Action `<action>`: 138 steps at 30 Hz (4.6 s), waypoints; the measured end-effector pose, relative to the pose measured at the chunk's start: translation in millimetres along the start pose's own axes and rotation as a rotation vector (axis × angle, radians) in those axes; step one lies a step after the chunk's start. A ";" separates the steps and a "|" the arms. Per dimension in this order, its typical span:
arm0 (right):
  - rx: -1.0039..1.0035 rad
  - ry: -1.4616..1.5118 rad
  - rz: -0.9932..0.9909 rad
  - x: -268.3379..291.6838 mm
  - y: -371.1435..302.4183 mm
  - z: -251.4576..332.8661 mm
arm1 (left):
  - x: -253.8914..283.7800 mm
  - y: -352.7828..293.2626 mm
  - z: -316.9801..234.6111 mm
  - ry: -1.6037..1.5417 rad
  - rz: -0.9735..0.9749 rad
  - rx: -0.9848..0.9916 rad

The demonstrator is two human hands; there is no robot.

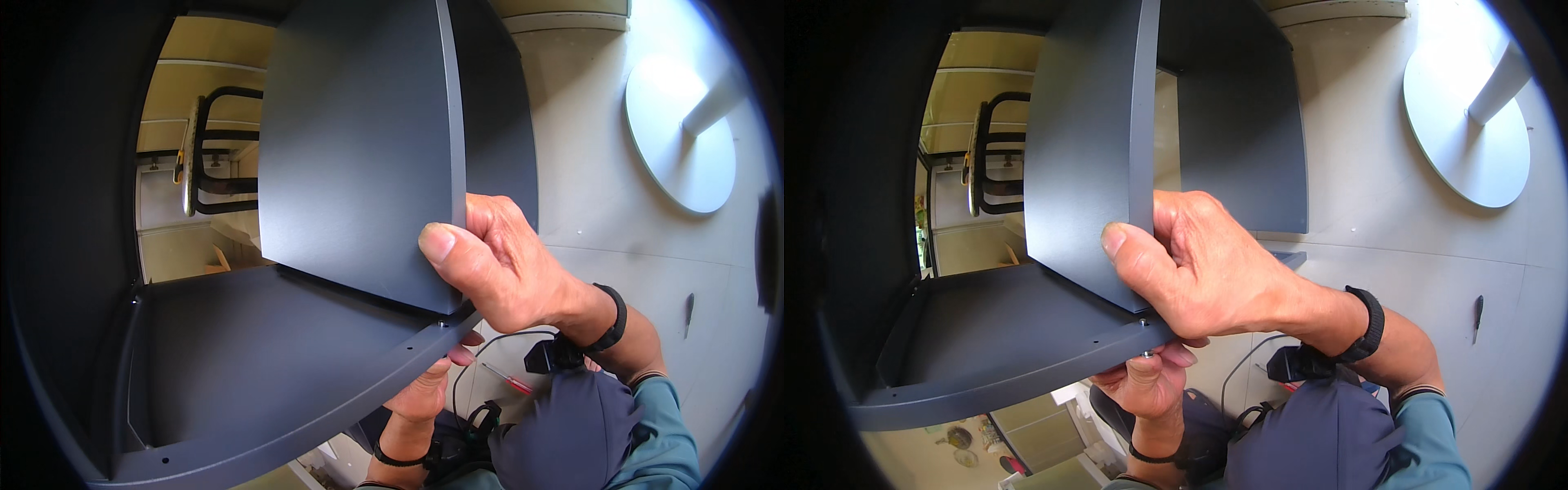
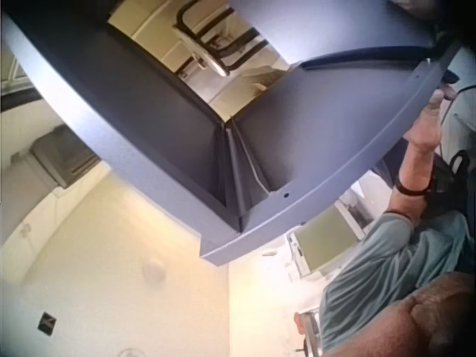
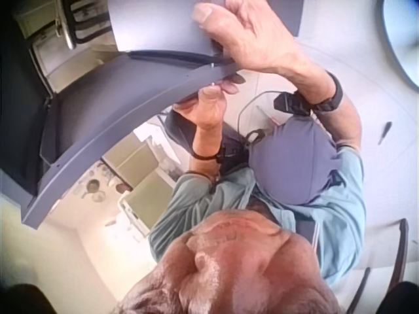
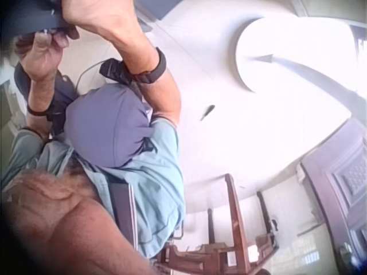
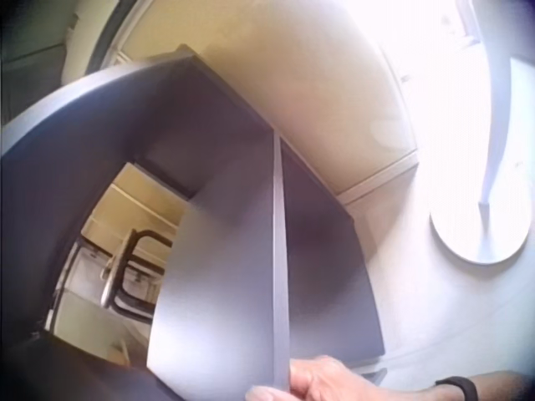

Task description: The person attaches panels of a dark gray storage unit together, aligns the pre-drilled holes, inserts fasteners, and uses a screwdriver to tighten screws to secure the structure.

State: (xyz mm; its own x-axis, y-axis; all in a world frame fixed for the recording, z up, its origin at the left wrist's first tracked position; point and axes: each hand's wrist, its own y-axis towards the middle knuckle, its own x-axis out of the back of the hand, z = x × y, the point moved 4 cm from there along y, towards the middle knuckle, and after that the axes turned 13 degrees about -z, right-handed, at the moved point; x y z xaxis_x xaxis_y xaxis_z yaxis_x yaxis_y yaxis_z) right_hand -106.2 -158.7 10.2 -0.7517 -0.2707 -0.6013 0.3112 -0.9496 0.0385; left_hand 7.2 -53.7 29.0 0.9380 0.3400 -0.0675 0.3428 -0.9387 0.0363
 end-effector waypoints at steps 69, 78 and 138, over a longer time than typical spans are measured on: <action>-0.253 0.623 0.250 0.9 24.2 -31.4 | -3.7 25.9 0.8 -0.012 -0.074 -0.334; -0.259 0.672 0.337 -13.8 27.6 -56.3 | 13.4 23.7 3.1 -0.014 -0.081 -0.343; -0.237 0.573 0.241 -25.3 16.5 -49.8 | 34.7 29.1 4.1 -0.036 -0.111 -0.306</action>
State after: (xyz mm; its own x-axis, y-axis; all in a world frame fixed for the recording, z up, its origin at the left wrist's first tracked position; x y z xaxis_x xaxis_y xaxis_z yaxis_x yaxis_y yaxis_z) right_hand -53.1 -159.6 -13.7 -0.2376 -0.2820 -0.9295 0.6003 -0.7949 0.0877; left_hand 49.5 -69.4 23.7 0.8937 0.4316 -0.1229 0.4472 -0.8336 0.3243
